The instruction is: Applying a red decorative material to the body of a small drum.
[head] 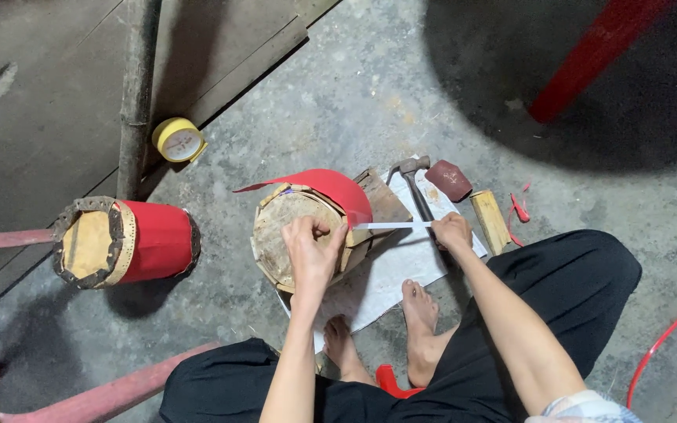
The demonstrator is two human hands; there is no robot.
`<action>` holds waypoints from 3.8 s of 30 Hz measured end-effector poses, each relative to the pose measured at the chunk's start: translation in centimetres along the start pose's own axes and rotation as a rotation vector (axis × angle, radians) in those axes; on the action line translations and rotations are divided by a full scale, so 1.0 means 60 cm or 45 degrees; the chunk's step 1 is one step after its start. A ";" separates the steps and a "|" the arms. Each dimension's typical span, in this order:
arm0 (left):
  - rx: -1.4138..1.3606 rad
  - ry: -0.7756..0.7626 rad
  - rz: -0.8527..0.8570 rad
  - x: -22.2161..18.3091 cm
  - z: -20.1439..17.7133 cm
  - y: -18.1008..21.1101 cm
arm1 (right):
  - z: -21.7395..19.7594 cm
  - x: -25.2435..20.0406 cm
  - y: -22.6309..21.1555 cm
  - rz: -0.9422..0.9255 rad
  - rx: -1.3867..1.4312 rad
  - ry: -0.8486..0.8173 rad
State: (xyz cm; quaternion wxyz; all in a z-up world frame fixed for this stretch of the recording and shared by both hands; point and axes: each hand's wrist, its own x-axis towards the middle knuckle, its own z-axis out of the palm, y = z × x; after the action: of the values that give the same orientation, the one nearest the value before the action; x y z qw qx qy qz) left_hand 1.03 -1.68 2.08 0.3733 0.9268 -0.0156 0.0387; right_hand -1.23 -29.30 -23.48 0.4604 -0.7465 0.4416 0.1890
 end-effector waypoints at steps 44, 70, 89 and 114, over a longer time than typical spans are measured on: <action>-0.375 0.004 -0.177 -0.046 -0.064 -0.026 | -0.118 -0.111 -0.126 -0.656 0.927 0.718; -1.669 -0.750 -0.250 -0.323 -0.276 0.015 | -0.118 -0.644 -0.310 -1.321 0.782 -0.923; -1.109 0.584 -0.549 -0.546 -0.384 -0.289 | -0.109 -0.653 -0.335 -1.370 0.764 -0.584; -1.730 0.981 -1.447 -0.779 -0.022 -0.799 | 0.091 -0.383 -0.198 -0.861 0.807 0.158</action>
State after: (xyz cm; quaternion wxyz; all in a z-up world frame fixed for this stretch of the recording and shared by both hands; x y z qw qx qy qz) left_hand -42.87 33.81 -34.01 0.7724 0.3058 0.5397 0.1362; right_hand -3.05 -11.30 -4.22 0.6742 -0.6810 0.2363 -0.1609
